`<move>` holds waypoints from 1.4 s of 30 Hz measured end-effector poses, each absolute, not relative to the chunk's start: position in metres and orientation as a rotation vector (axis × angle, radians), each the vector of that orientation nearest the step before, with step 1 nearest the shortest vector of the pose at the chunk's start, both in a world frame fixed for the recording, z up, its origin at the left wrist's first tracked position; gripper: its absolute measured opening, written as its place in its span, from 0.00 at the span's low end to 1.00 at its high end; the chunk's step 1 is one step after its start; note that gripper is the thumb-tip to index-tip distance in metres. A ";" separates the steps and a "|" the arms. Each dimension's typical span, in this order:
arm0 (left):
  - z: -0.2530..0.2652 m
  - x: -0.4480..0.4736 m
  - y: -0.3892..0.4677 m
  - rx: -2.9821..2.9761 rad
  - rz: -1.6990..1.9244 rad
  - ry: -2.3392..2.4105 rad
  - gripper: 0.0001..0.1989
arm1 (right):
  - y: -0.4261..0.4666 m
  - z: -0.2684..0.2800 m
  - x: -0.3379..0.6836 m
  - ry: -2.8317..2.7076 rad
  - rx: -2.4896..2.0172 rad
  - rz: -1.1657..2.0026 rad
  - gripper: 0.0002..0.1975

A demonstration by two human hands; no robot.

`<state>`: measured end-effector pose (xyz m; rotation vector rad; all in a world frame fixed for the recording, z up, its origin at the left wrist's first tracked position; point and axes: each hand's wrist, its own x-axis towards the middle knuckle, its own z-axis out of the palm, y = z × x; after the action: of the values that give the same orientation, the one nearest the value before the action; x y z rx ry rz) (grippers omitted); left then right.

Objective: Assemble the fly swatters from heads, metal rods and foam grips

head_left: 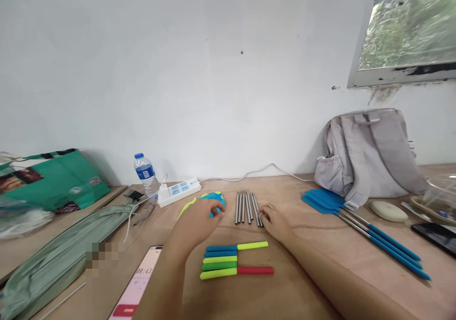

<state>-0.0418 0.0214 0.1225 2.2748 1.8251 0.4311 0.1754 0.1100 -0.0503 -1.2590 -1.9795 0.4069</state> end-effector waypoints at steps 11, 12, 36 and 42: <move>0.041 0.024 0.029 2.447 0.043 1.689 0.11 | 0.114 -0.064 0.187 -1.950 -1.510 0.352 0.03; 0.035 0.029 0.029 2.474 0.035 1.663 0.10 | 0.115 -0.064 0.191 -1.946 -1.520 0.357 0.04; 0.036 0.030 0.040 2.520 0.527 1.303 0.13 | 0.116 -0.049 0.217 -1.761 -1.621 0.528 0.08; 0.076 0.016 0.029 2.326 0.821 1.269 0.16 | 0.118 -0.038 0.214 -1.526 -1.403 0.723 0.07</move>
<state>0.0161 0.0285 0.0758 2.3257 1.2694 0.8210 0.2144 0.1181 -0.0375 -1.4032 -1.5255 0.7232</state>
